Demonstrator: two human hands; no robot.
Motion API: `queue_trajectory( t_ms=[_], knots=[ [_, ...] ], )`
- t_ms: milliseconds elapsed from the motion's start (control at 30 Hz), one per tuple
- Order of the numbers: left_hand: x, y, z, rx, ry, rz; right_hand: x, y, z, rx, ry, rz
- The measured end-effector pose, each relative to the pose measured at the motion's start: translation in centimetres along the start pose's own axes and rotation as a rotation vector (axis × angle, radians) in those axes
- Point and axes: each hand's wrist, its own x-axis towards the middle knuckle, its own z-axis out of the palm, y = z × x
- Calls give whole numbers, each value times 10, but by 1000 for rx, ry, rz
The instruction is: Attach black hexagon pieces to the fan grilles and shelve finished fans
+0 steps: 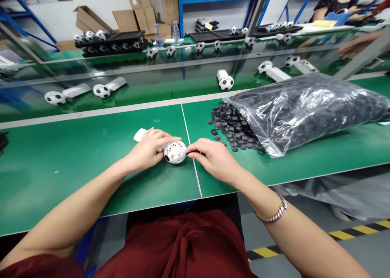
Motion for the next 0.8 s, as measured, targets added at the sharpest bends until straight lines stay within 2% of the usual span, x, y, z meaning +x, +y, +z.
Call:
queue_trajectory(
  t_ms=[200, 467, 800],
  knots=[
    [-5, 11, -3, -66, -35, -27, -4, -4, 13, 84, 2, -24],
    [-3, 19, 5, -70, 46, -90, -1, -4, 29, 180, 67, 30],
    [0, 21, 8, -73, 95, -95, 0, 8, 35, 214, 68, 212]
  ],
)
